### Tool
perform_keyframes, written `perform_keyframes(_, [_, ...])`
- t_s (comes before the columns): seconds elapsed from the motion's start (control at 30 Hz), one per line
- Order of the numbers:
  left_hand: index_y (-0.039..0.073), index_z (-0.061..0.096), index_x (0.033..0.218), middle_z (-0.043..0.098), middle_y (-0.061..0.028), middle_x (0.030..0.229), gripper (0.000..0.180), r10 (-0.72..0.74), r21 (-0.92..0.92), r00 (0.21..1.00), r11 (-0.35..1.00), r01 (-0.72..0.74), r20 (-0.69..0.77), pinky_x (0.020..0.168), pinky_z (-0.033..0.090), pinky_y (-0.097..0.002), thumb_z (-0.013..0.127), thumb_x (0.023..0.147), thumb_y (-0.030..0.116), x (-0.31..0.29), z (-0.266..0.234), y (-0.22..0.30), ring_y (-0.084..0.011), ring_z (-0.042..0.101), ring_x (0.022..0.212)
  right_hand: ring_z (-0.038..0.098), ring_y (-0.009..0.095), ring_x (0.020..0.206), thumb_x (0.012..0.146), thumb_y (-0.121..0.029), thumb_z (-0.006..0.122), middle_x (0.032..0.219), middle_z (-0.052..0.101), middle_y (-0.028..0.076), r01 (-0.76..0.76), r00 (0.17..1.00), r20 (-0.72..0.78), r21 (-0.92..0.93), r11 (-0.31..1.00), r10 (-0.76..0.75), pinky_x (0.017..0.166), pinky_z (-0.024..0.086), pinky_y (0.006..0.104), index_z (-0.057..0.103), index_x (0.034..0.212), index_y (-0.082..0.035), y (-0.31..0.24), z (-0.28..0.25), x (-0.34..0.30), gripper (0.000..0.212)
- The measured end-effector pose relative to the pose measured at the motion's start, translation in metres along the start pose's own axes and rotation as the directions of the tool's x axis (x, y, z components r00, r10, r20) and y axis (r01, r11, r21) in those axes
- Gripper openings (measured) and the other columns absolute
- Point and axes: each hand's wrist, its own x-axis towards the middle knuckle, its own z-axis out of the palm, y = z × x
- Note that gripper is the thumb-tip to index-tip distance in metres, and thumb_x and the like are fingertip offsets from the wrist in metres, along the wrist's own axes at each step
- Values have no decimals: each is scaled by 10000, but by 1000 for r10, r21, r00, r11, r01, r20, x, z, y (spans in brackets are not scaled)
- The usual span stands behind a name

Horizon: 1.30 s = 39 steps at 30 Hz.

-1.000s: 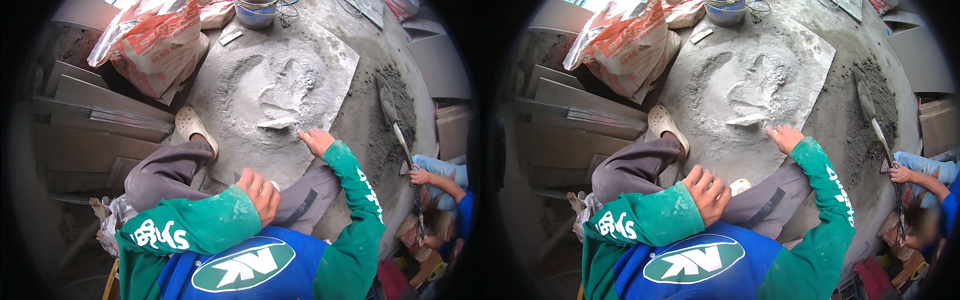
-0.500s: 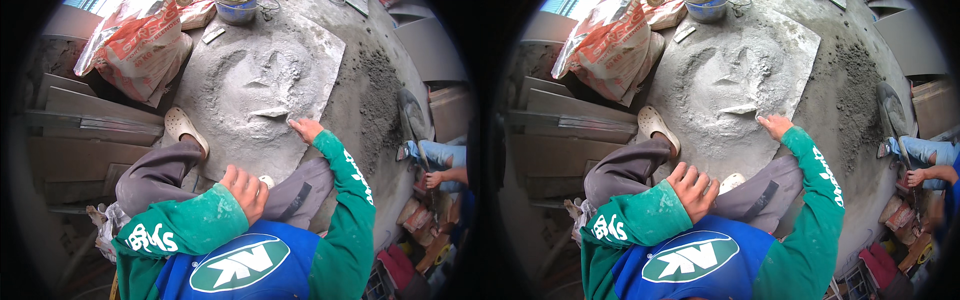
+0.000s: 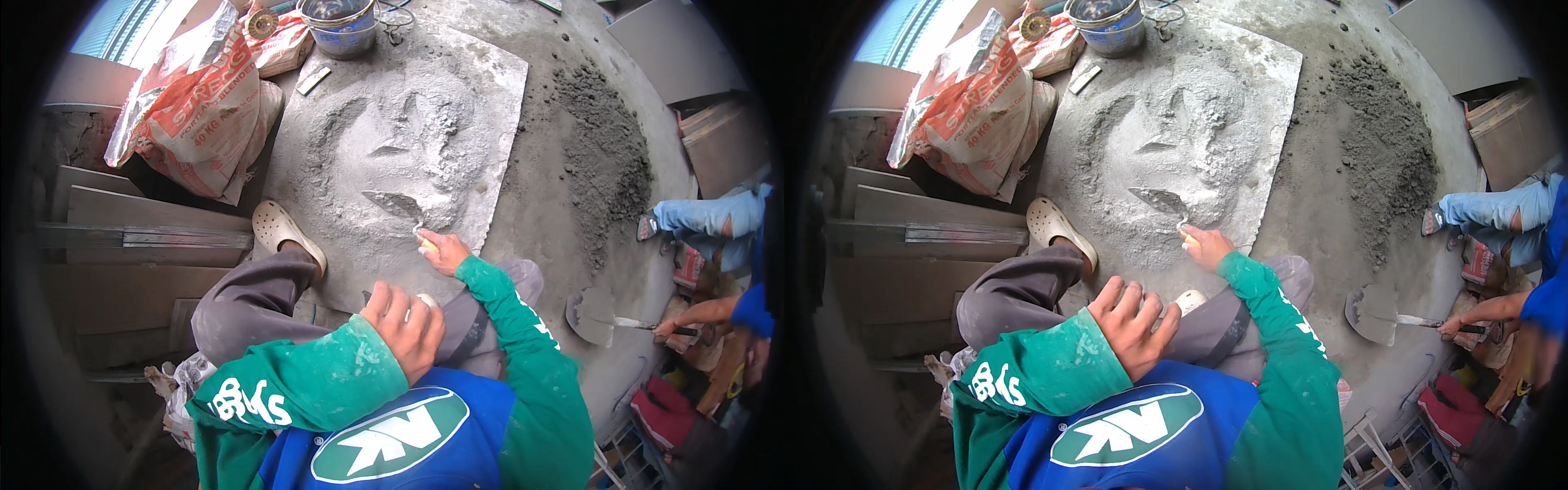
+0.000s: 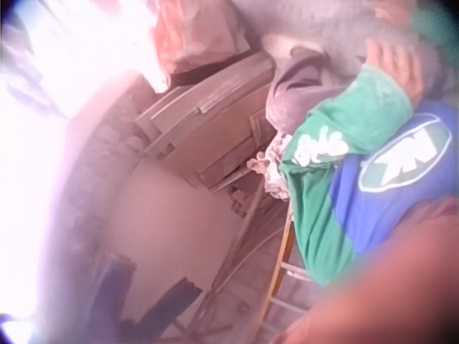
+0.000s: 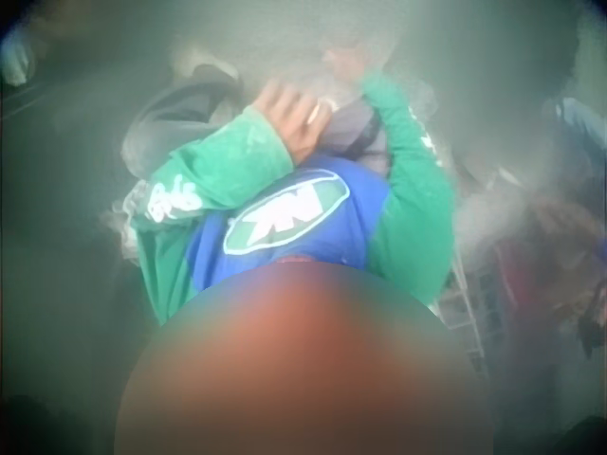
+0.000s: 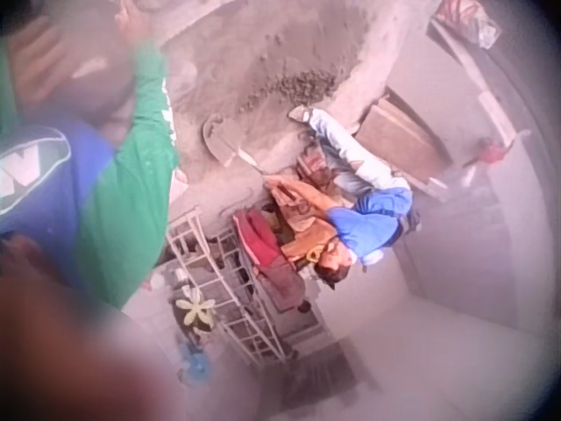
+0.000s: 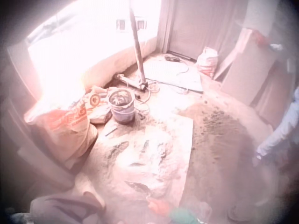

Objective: The person opens a bag of tile adhesive, pours it onto a board, adds water from a bucket, and mixes the contents with a trowel to form a paste.

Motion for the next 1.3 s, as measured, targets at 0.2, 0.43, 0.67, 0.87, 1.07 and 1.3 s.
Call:
perform_keyframes(0.2, [22, 658, 1061, 612, -152, 893, 406, 3, -4, 1000, 1000, -3, 28, 792, 487, -469, 652, 737, 266, 2, 0, 2, -320, 631, 873, 645, 450, 997, 875, -286, 643, 1051, 678, 268, -169, 969, -186, -19, 985, 163, 880, 519, 481, 577, 1335, -95, 20, -16, 23, 503])
perform_keyframes(0.43, [31, 658, 1058, 609, -144, 883, 396, 20, 17, 999, 1000, -20, 30, 790, 484, -459, 639, 735, 260, 1, 0, 1, -311, 628, 864, 662, 397, 1051, 826, -217, 647, 1105, 679, 255, -164, 891, -417, 73, 984, 180, 921, 520, 429, 599, 1321, -69, 38, -28, 64, 519])
perform_keyframes(0.67, [29, 654, 1055, 599, -141, 883, 382, 6, 3, 1000, 1000, -6, 16, 780, 484, -459, 640, 736, 239, -5, -2, -4, -314, 625, 856, 670, 389, 1042, 789, -230, 693, 1086, 689, 253, -288, 813, -453, 233, 929, 366, 905, 522, 413, 628, 1283, -56, 22, -2, 59, 528])
perform_keyframes(0.87, [31, 655, 1077, 603, -149, 896, 403, -24, -37, 997, 999, 26, 67, 792, 486, -478, 658, 741, 254, -15, -6, -4, -329, 627, 866, 678, 421, 946, 786, -214, 692, 996, 691, 267, -299, 750, -512, 304, 905, 420, 834, 532, 443, 633, 1269, -48, 16, 19, 43, 515])
perform_keyframes(1.07, [36, 660, 1114, 615, -160, 917, 457, -43, -37, 999, 998, 43, 3, 826, 486, -495, 673, 728, 279, -24, -8, -3, -338, 631, 879, 679, 417, 936, 792, -203, 685, 968, 692, 262, -308, 732, -420, 500, 810, 537, 819, 524, 441, 639, 1254, -46, 11, 30, 29, 490])
perform_keyframes(1.3, [35, 652, 1118, 614, -159, 922, 468, -89, -21, 996, 996, 89, -1, 841, 481, -494, 688, 739, 307, -34, -13, -10, -337, 625, 910, 670, 425, 958, 832, -274, 643, 998, 686, 273, -171, 910, -383, 5, 985, 160, 843, 525, 474, 588, 1329, -94, -42, 1, 75, 531])
